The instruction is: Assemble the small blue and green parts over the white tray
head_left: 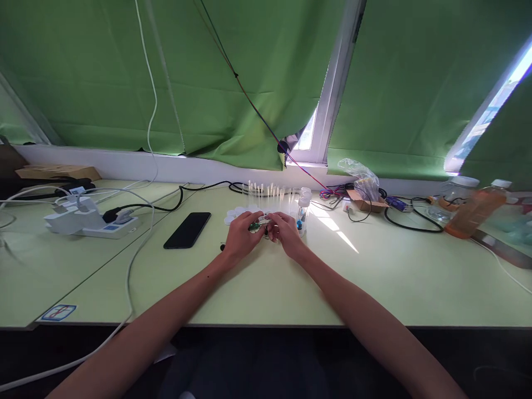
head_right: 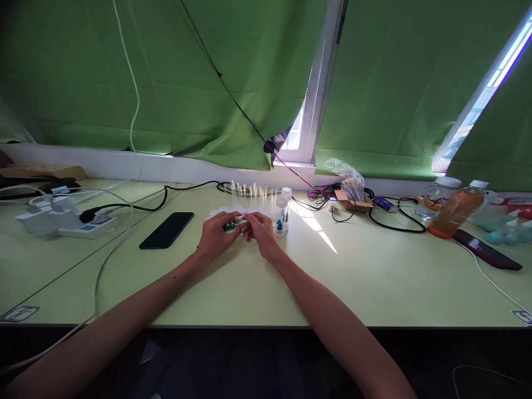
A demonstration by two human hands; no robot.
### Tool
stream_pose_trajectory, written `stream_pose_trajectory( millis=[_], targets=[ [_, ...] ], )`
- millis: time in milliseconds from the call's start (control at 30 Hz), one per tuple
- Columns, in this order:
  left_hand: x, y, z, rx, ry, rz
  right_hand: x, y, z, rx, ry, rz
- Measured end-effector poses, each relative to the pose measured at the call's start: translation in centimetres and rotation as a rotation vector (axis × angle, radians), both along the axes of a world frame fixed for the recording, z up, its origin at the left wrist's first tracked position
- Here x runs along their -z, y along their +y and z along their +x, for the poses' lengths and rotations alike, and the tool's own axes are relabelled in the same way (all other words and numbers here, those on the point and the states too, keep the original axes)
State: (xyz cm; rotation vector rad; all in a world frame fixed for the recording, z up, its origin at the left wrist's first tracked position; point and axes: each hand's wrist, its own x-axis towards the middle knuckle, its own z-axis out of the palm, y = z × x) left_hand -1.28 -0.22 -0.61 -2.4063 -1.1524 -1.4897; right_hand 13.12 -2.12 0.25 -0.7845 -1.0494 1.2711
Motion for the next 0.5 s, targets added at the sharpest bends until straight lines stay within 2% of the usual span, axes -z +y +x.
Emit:
stream_pose_trajectory(
  millis=[500],
  targets=[
    [-0.06, -0.21, 0.08, 0.008, 0.016, -0.033, -0.31, -0.35, 0.22, -0.035, -0.004, -0.053]
  ],
)
